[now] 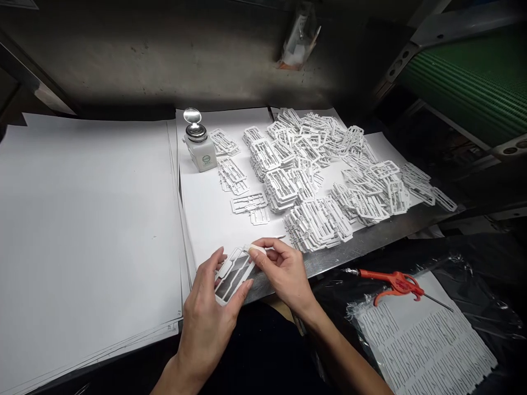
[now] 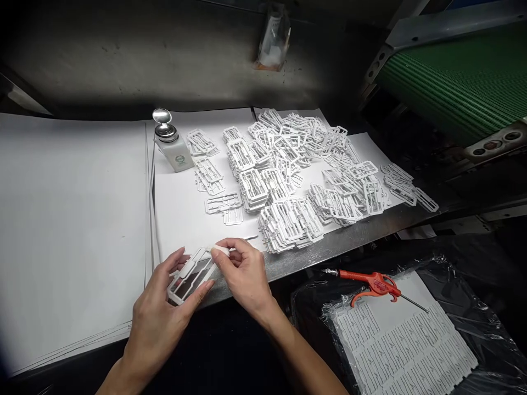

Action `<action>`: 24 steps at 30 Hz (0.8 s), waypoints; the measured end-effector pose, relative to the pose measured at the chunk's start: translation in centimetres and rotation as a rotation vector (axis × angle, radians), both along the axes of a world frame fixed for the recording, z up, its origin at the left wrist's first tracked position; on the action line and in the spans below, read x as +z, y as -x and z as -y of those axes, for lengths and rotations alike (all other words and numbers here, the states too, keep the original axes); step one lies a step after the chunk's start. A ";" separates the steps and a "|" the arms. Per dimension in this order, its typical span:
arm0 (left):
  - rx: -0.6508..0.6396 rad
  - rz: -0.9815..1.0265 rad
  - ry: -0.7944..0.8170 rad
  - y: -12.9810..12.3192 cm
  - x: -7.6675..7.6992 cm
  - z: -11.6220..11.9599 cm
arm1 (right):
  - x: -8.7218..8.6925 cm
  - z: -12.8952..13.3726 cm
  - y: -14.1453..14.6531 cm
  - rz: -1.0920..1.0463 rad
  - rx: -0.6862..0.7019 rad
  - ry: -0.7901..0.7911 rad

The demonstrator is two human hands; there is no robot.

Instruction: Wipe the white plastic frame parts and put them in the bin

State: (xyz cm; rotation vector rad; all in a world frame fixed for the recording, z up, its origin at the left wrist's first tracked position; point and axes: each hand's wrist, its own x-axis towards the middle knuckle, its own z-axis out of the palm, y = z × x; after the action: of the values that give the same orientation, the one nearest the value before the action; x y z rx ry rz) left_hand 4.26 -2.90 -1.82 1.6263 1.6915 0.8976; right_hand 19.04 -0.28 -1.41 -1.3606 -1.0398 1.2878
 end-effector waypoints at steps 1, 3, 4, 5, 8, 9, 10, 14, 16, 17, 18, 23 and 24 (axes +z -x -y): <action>0.018 0.090 0.108 0.1 0.2 -0.2 | -0.2 0.1 0.1 0.026 -0.024 -0.028; 0.038 0.316 0.325 0.5 0.8 -0.7 | -0.4 0.1 0.1 0.074 -0.050 -0.073; 0.037 0.439 0.424 0.6 1.1 -1.1 | -0.4 0.1 0.1 0.094 -0.047 -0.093; 0.029 0.557 0.515 0.8 1.4 -1.5 | -0.4 0.0 0.1 0.110 -0.038 -0.114; -0.034 0.845 0.742 1.1 2.4 -2.6 | -0.2 -0.1 0.2 0.149 0.005 -0.175; -0.049 0.917 0.794 1.1 2.7 -2.8 | -0.1 -0.1 0.2 0.165 0.017 -0.194; -0.057 0.974 0.833 1.1 2.8 -3.0 | 0.0 -0.2 0.2 0.184 0.027 -0.214; -0.009 1.067 0.856 1.4 3.1 -3.1 | 0.2 -0.3 -0.3 0.331 0.062 -0.302; 0.036 1.064 0.814 1.6 3.1 -3.1 | 0.3 -0.3 -1.0 0.412 0.087 -0.340; 0.055 1.062 0.798 1.8 3.1 -3.2 | 0.3 -0.3 -1.3 0.440 0.094 -0.351; 0.067 1.062 0.792 1.9 3.1 -3.3 | 0.3 -0.3 -1.7 0.460 0.093 -0.355; 0.097 1.103 0.789 1.9 3.2 -3.7 | 0.7 -0.3 -2.1 0.505 0.075 -0.344; 0.103 1.108 0.783 1.8 3.2 -3.7 | 0.8 -0.3 -1.9 0.511 0.084 -0.355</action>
State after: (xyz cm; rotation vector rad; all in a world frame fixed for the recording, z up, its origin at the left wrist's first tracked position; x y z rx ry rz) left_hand 2.45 0.80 1.41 0.3505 1.0639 0.7850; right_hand 20.95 0.07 -0.60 -1.4049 -1.6029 0.7678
